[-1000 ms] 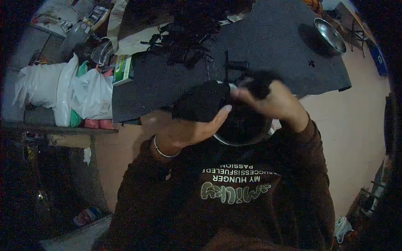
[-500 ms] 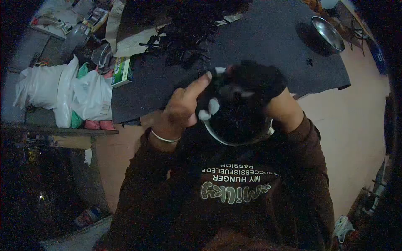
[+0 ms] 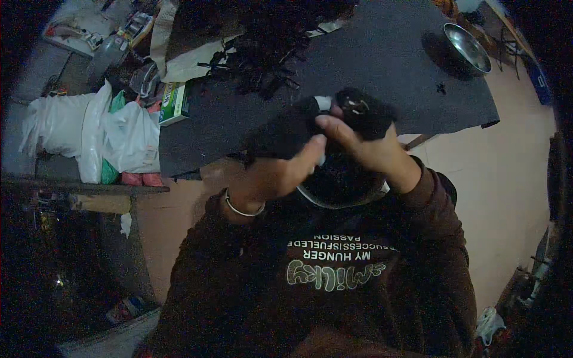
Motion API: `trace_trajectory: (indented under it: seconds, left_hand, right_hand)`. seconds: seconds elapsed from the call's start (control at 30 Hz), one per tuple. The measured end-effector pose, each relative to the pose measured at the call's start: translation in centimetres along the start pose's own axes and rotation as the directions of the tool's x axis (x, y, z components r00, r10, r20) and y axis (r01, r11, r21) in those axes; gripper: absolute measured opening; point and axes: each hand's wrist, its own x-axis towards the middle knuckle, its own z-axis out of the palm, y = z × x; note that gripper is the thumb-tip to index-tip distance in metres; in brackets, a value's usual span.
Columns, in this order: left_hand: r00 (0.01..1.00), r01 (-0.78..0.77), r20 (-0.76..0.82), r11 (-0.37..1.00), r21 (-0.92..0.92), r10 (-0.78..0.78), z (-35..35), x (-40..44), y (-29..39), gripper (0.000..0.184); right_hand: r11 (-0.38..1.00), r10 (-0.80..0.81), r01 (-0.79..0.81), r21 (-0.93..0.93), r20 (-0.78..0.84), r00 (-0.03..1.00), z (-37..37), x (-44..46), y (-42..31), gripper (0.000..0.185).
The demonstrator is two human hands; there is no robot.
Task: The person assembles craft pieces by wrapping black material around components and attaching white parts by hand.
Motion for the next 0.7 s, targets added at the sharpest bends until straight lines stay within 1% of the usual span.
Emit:
trace_trajectory:
  seconds: [0.07, 0.1, 0.17, 0.2, 0.27, 0.3, 0.37, 0.4, 0.43, 0.47, 0.5, 0.53, 0.57, 0.6, 0.67, 0.7]
  left_hand:
    - [0.987, -0.153, -0.056, 0.988, -0.033, 0.151, 1.0, -0.5, -0.5, 0.012]
    - [0.987, -0.153, -0.057, 0.988, -0.033, 0.151, 1.0, -0.6, -0.5, 0.012]
    - [0.997, -0.067, -0.048, 0.998, -0.01, 0.066, 1.0, -0.8, -0.5, 0.012]
    - [0.997, -0.066, -0.049, 0.998, -0.01, 0.066, 0.8, -0.8, -0.6, 0.012]
    - [0.983, -0.184, -0.002, 0.974, 0.133, 0.186, 0.5, -0.7, -0.8, 0.011]
    - [0.983, -0.183, -0.003, 0.974, 0.135, 0.185, 0.5, -0.6, -0.8, 0.011]
    - [0.978, -0.199, -0.031, 0.97, 0.142, 0.205, 0.6, -0.3, -0.7, 0.012]
    - [0.978, -0.201, -0.029, 0.97, 0.139, 0.207, 0.8, -0.1, -0.4, 0.012]
    - [0.995, -0.081, -0.044, 0.994, 0.079, 0.084, 1.0, 0.0, 0.0, 0.013]
    - [0.998, 0.043, -0.052, 0.999, 0.019, -0.042, 1.0, 0.1, 0.2, 0.014]
    - [0.998, 0.043, -0.052, 0.999, 0.02, -0.042, 1.0, -0.1, 0.0, 0.014]
    - [1.0, -0.01, -0.022, 0.999, 0.031, 0.011, 1.0, -0.4, -0.4, 0.016]
    - [0.998, -0.064, 0.01, 0.997, 0.04, 0.064, 1.1, -0.6, -0.7, 0.018]
    - [0.998, -0.063, 0.01, 0.997, 0.039, 0.063, 1.0, -0.6, -0.7, 0.018]
    - [0.99, -0.141, -0.001, 0.986, 0.089, 0.141, 1.0, -0.4, -0.7, 0.02]
    - [0.99, -0.14, 0.0, 0.986, 0.09, 0.141, 0.7, -0.4, -0.5, 0.02]
  right_hand:
    - [0.988, 0.117, -0.116, 0.104, -0.002, 0.993, 0.2, 0.2, 0.6, 0.018]
    - [0.988, 0.116, -0.115, 0.104, -0.002, 0.993, 0.2, 0.2, 0.9, 0.018]
    - [0.99, 0.058, -0.064, 0.128, 0.046, 0.997, 0.1, 0.3, 1.4, 0.022]
    - [0.99, 0.058, -0.064, 0.127, 0.046, 0.997, 0.0, 0.2, 1.5, 0.022]
    - [0.999, 0.022, -0.027, 0.034, 0.149, 0.989, -0.2, 0.0, 1.4, 0.028]
    - [0.999, 0.02, -0.026, 0.034, 0.151, 0.988, -0.4, 0.1, 1.2, 0.028]
    - [0.985, 0.17, -0.15, -0.091, 0.276, 0.946, -0.9, 0.2, 0.7, 0.034]
    - [0.984, 0.172, -0.153, -0.091, 0.272, 0.947, -0.8, 0.1, 1.3, 0.034]
    - [0.947, 0.276, -0.205, -0.247, 0.299, 0.914, -0.5, -0.1, 2.5, 0.036]
    - [0.919, 0.328, -0.227, -0.323, 0.305, 0.894, -0.5, -0.1, 2.6, 0.037]
    - [0.885, 0.378, -0.243, -0.398, 0.31, 0.872, -0.4, -0.1, 2.7, 0.038]
    - [0.956, 0.26, -0.194, -0.22, 0.327, 0.909, -0.4, 0.0, 2.0, 0.039]
    - [0.99, 0.138, -0.134, -0.036, 0.32, 0.937, -0.4, 0.1, 1.6, 0.04]
    - [0.99, 0.139, -0.135, -0.035, 0.321, 0.937, -0.2, 0.1, 1.5, 0.04]
    - [0.994, 0.096, -0.107, 0.021, 0.294, 0.951, 0.1, 0.1, 1.5, 0.042]
    - [0.994, 0.096, -0.107, 0.023, 0.295, 0.951, 0.8, 0.0, 1.8, 0.042]
